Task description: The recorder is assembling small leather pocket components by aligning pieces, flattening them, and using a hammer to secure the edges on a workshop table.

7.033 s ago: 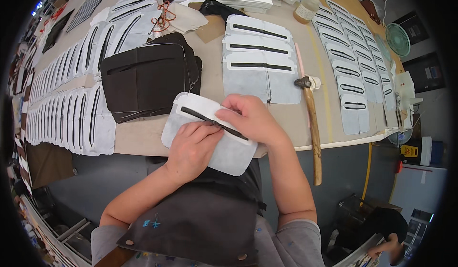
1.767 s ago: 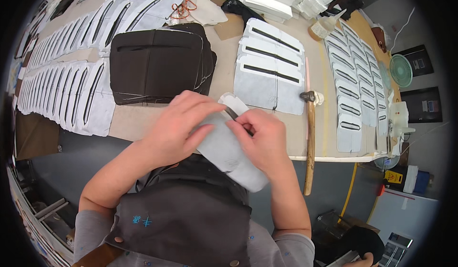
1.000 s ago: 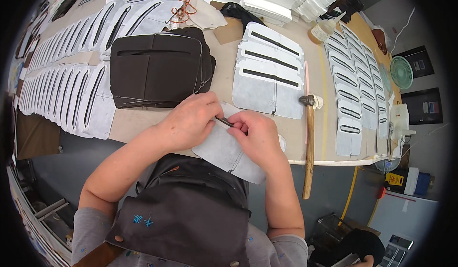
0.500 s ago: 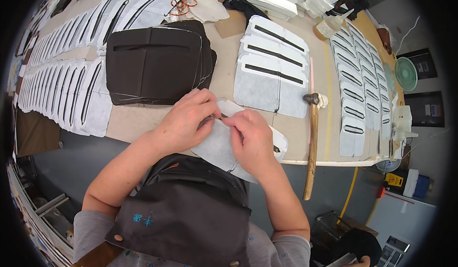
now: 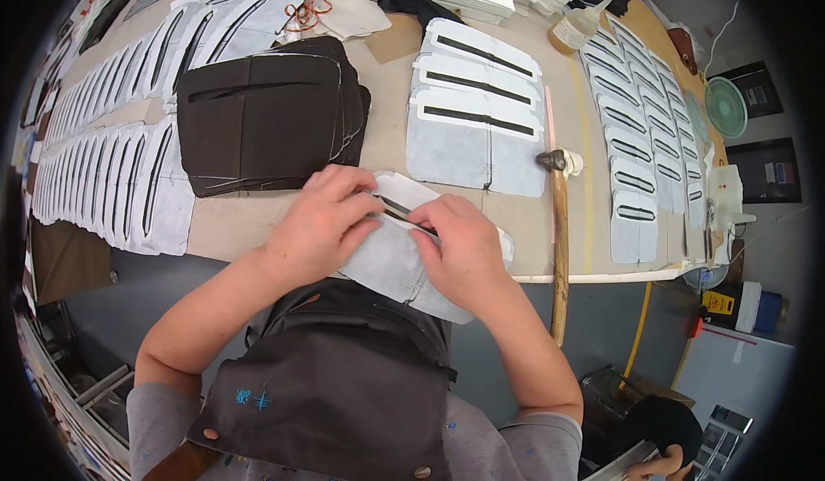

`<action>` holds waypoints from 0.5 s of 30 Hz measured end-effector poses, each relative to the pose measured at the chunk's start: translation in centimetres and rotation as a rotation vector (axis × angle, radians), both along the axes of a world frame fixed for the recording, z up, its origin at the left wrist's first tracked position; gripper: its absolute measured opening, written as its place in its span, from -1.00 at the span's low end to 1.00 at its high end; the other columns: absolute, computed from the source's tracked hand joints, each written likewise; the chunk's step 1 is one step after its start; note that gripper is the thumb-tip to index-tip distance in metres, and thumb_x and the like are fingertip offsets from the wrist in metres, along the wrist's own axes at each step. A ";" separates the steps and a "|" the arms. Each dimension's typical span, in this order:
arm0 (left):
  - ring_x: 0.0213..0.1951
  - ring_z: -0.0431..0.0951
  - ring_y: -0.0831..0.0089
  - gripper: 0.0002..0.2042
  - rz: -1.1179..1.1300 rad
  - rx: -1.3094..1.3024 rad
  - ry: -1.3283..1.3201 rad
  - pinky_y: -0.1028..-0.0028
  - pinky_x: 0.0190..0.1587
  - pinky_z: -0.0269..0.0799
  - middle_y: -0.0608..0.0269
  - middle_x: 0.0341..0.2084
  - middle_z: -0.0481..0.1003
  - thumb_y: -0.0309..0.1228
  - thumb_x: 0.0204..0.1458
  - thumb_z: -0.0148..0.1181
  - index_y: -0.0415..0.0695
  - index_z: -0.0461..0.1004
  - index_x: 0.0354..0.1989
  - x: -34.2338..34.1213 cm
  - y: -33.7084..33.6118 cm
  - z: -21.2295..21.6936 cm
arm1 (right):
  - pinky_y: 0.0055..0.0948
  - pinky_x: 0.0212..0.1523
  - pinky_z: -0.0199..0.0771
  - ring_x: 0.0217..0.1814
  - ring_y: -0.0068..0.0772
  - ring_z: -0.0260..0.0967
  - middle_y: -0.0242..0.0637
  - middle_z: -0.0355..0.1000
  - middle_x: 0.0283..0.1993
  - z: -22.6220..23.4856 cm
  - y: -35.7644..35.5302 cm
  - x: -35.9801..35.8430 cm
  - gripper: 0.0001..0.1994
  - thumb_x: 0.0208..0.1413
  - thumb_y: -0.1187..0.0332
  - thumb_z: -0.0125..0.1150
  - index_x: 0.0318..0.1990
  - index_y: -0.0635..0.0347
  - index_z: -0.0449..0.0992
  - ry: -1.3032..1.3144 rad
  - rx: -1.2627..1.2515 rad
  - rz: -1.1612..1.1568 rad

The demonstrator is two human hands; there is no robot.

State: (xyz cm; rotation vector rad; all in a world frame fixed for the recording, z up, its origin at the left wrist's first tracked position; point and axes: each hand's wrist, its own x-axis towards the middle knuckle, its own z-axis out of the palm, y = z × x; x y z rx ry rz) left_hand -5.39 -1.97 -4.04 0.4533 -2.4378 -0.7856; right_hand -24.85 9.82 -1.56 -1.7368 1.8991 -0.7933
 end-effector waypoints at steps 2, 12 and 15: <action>-0.04 0.47 0.13 -0.77 0.012 0.002 0.018 0.20 0.00 0.43 0.15 -0.14 0.48 -0.55 -0.02 0.35 -0.17 0.57 -0.16 -0.9 1.0 0.2 | -0.19 -0.19 0.50 -0.21 -0.09 0.50 -0.19 0.50 -0.23 -0.5 -0.1 0.3 -0.83 0.03 0.57 0.36 -0.21 0.22 0.56 0.022 -0.047 0.006; -0.11 0.48 0.14 -0.78 0.080 -0.104 -0.024 0.23 -0.02 0.44 0.19 -0.23 0.50 -0.59 -0.05 0.35 -0.19 0.59 -0.19 -1.2 2.7 -0.8 | -0.19 -0.20 0.51 -0.20 -0.08 0.45 -0.23 0.48 -0.26 -0.5 0.9 0.3 -0.79 0.03 0.62 0.31 -0.16 0.22 0.61 0.318 -0.240 0.111; -0.10 0.48 0.15 -0.77 0.070 -0.099 0.005 0.23 -0.01 0.45 0.20 -0.22 0.50 -0.58 -0.04 0.35 -0.19 0.60 -0.17 -1.2 2.5 -1.1 | -0.21 -0.20 0.53 -0.21 -0.09 0.49 -0.22 0.48 -0.27 1.0 1.1 -1.0 -0.81 0.03 0.60 0.34 -0.18 0.23 0.60 0.168 -0.119 0.075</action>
